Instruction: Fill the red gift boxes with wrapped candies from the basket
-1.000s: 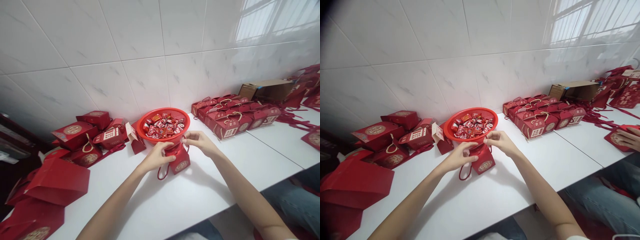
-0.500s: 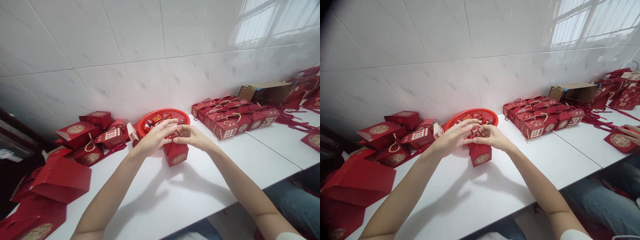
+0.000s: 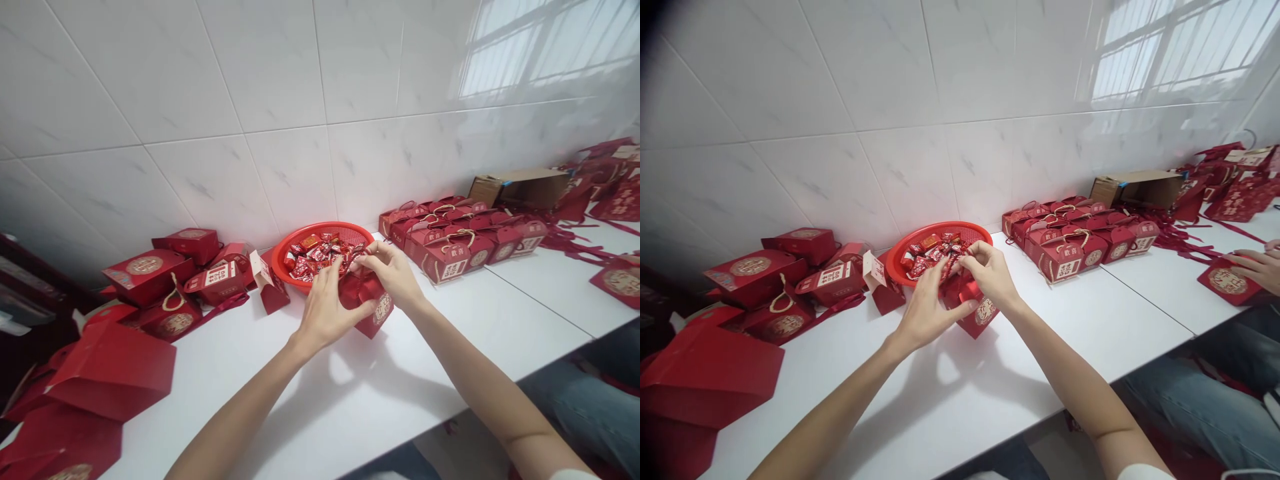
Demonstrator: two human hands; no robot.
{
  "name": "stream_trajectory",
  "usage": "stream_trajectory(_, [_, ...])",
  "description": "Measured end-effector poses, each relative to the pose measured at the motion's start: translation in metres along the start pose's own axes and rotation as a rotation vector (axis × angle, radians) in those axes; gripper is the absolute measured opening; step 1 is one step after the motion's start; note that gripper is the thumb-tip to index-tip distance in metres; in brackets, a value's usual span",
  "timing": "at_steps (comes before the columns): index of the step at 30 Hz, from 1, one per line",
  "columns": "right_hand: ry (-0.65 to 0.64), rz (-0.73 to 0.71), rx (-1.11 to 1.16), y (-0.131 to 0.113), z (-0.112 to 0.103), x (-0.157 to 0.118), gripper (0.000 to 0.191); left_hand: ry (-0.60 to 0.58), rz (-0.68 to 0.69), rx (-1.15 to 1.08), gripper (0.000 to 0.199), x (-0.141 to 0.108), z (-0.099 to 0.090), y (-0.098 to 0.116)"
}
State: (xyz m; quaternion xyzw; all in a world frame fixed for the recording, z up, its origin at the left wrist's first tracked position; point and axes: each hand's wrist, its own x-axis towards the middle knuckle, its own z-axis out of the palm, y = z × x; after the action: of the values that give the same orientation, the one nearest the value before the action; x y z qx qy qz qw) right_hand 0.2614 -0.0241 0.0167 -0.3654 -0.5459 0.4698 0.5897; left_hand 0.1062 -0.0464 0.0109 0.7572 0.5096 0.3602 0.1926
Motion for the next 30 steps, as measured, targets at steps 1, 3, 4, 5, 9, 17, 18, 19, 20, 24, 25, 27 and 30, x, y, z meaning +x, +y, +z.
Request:
stream_trajectory(1, [0.005, -0.003, 0.014, -0.001, 0.000, -0.001, 0.018, -0.014, 0.006, -0.002, 0.085, -0.003, 0.006, -0.004])
stream_trajectory(3, [0.002, -0.011, 0.020, -0.001, -0.001, -0.003, 0.017, -0.032, 0.022, -0.048, 0.077, -0.006, 0.016, -0.011])
stream_trajectory(4, [-0.009, -0.009, 0.010, 0.000, -0.003, -0.005, 0.016, -0.032, 0.029, -0.070, 0.075, -0.007, 0.020, -0.014])
stream_trajectory(5, [-0.030, 0.000, -0.012, 0.000, -0.004, -0.006, 0.014, -0.030, 0.036, -0.080, 0.074, -0.008, 0.023, -0.015])
stream_trajectory(9, [-0.120, 0.022, -0.223, 0.001, -0.015, -0.013, 0.011, -0.042, 0.075, -0.030, 0.083, -0.011, 0.038, -0.019])
stream_trajectory(17, [0.177, -0.049, -0.268, -0.027, -0.088, -0.018, 0.023, -0.199, 0.081, -0.095, 0.077, -0.022, 0.033, -0.046])
stream_trajectory(18, [0.254, -0.068, -0.253, -0.033, -0.104, -0.018, 0.026, -0.194, 0.060, -0.101, 0.069, -0.023, 0.027, -0.053])
stream_trajectory(19, [0.321, -0.073, -0.252, -0.039, -0.120, -0.019, 0.029, -0.191, 0.034, -0.110, 0.061, -0.024, 0.022, -0.060])
stream_trajectory(20, [0.394, -0.076, -0.250, -0.044, -0.136, -0.020, 0.031, -0.194, 0.009, -0.119, 0.053, -0.025, 0.016, -0.067])
stream_trajectory(24, [0.645, -0.014, -0.215, -0.053, -0.197, -0.020, 0.020, -0.179, -0.111, -0.134, 0.038, -0.035, -0.007, -0.098])
stream_trajectory(25, [0.680, 0.014, -0.248, -0.051, -0.211, -0.019, 0.016, -0.159, -0.147, -0.141, 0.038, -0.039, -0.012, -0.105])
stream_trajectory(27, [0.735, 0.040, -0.364, -0.041, -0.236, -0.016, 0.012, -0.130, -0.215, -0.171, 0.039, -0.046, -0.022, -0.118])
stream_trajectory(30, [0.826, -0.099, -0.582, -0.019, -0.266, -0.008, 0.018, -0.088, -0.302, -0.225, 0.041, -0.053, -0.037, -0.131])
